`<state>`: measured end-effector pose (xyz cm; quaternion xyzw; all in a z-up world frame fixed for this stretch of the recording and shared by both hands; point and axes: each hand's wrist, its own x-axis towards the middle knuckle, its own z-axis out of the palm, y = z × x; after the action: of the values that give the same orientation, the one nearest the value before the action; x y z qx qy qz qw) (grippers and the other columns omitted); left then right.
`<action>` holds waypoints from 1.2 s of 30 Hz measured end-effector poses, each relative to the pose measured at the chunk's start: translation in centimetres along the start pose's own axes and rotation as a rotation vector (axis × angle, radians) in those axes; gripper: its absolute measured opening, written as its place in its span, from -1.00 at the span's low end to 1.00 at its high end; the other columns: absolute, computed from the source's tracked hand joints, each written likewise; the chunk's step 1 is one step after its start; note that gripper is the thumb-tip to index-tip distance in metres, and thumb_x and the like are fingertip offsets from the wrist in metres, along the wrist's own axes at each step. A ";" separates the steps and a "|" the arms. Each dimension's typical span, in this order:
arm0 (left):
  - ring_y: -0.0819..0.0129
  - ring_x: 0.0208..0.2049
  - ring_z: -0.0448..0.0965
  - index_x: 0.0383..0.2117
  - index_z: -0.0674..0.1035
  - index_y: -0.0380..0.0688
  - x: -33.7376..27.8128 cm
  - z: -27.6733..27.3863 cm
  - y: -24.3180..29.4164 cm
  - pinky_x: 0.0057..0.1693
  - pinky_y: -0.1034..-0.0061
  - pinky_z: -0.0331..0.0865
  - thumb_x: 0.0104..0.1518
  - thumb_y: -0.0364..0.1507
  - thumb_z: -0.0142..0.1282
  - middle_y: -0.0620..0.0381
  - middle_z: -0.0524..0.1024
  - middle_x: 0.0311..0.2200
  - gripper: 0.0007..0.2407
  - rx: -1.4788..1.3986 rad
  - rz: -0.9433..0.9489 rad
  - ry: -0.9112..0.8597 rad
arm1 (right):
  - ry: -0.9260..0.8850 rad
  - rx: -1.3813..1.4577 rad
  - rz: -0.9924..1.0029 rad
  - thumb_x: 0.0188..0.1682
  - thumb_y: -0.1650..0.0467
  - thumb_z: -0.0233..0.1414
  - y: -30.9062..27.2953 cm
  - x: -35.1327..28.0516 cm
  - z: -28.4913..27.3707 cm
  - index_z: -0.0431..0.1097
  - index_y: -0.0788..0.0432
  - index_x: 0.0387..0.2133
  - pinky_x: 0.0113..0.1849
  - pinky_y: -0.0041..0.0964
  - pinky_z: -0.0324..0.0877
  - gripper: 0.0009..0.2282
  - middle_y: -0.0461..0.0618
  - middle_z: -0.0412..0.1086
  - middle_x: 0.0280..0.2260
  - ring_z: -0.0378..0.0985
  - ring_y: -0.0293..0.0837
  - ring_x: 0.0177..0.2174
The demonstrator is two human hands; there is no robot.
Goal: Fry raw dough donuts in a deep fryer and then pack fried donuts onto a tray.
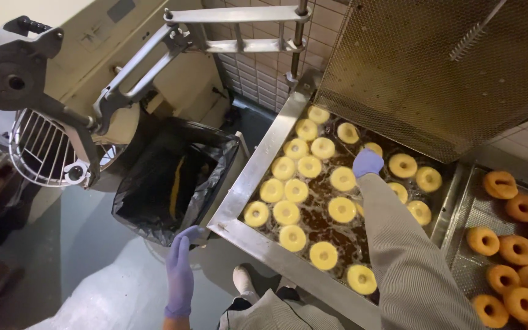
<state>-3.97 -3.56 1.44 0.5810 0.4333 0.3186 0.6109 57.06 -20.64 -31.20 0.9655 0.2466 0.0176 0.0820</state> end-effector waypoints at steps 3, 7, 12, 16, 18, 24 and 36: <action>0.35 -0.02 0.55 0.03 0.55 -0.32 0.4 -0.5 -0.8 0.20 0.48 0.32 0.38 -0.40 -0.25 0.03 0.62 -0.12 -0.69 0.101 0.003 0.036 | -0.460 0.257 -0.014 0.17 0.07 -0.08 1.1 -0.7 -4.9 0.57 0.28 -0.27 -0.18 0.05 0.48 -0.51 0.28 0.55 -0.28 0.65 0.20 -0.25; 0.35 -0.02 0.55 0.04 0.56 -0.31 0.1 -0.8 -1.1 0.18 0.48 0.33 0.38 -0.40 -0.25 0.02 0.62 -0.15 -0.68 0.074 -0.019 0.069 | -0.358 0.340 0.111 0.07 0.11 0.02 0.5 -2.3 -12.8 0.51 0.26 -0.22 -0.20 0.07 0.49 -0.59 0.22 0.54 -0.27 0.64 0.20 -0.25; 0.34 -0.04 0.56 0.04 0.56 -0.33 -0.6 -0.5 -0.9 0.17 0.47 0.33 0.38 -0.40 -0.23 0.02 0.64 -0.17 -0.68 0.099 -0.011 0.103 | 0.142 -0.013 -0.262 0.08 0.37 0.01 -3.5 1.0 -9.6 0.44 0.26 -0.02 -0.35 -0.05 0.50 -0.73 0.11 0.57 -0.41 0.65 0.06 -0.39; 0.34 -0.02 0.57 0.01 0.56 -0.34 -1.6 -0.8 -1.5 0.20 0.48 0.33 0.39 -0.39 -0.23 0.02 0.63 -0.18 -0.69 0.119 0.017 0.146 | 0.157 -0.117 -0.280 0.02 0.41 0.02 -8.2 2.2 -9.3 0.47 0.24 -0.18 -0.46 -0.08 0.49 -0.82 0.05 0.55 -0.34 0.64 -0.04 -0.39; 0.32 0.00 0.58 0.02 0.57 -0.34 -2.0 -1.1 -1.6 0.22 0.47 0.33 0.38 -0.39 -0.21 0.03 0.64 -0.17 -0.68 0.100 0.021 0.177 | 0.205 -0.153 -0.240 0.02 0.39 0.01 -9.3 2.8 -8.1 0.44 0.24 0.00 -0.49 -0.06 0.49 -0.69 0.05 0.55 -0.43 0.64 -0.01 -0.47; 0.30 0.00 0.58 0.01 0.57 -0.34 -2.1 -1.8 -2.4 0.23 0.44 0.31 0.38 -0.39 -0.23 0.02 0.65 -0.18 -0.67 0.115 -0.005 0.187 | -0.174 0.402 -0.273 0.00 0.09 0.11 -4.6 7.0 0.2 0.50 0.36 -0.22 -0.27 0.03 0.44 -0.51 0.33 0.48 -0.25 0.54 0.26 -0.29; 0.35 -0.04 0.56 0.04 0.55 -0.32 1.1 -1.7 -2.9 0.17 0.46 0.35 0.38 -0.38 -0.21 0.03 0.62 -0.17 -0.68 0.011 0.003 0.037 | -0.356 0.180 -0.207 0.09 0.09 -0.09 -9.6 -6.4 -14.5 0.47 0.23 -0.14 -0.34 0.00 0.62 -0.56 0.14 0.61 -0.38 0.73 0.08 -0.39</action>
<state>-5.37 -2.19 -1.51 0.5790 0.4453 0.3278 0.5992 45.80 -13.26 -18.47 0.9263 0.3267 -0.1836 0.0391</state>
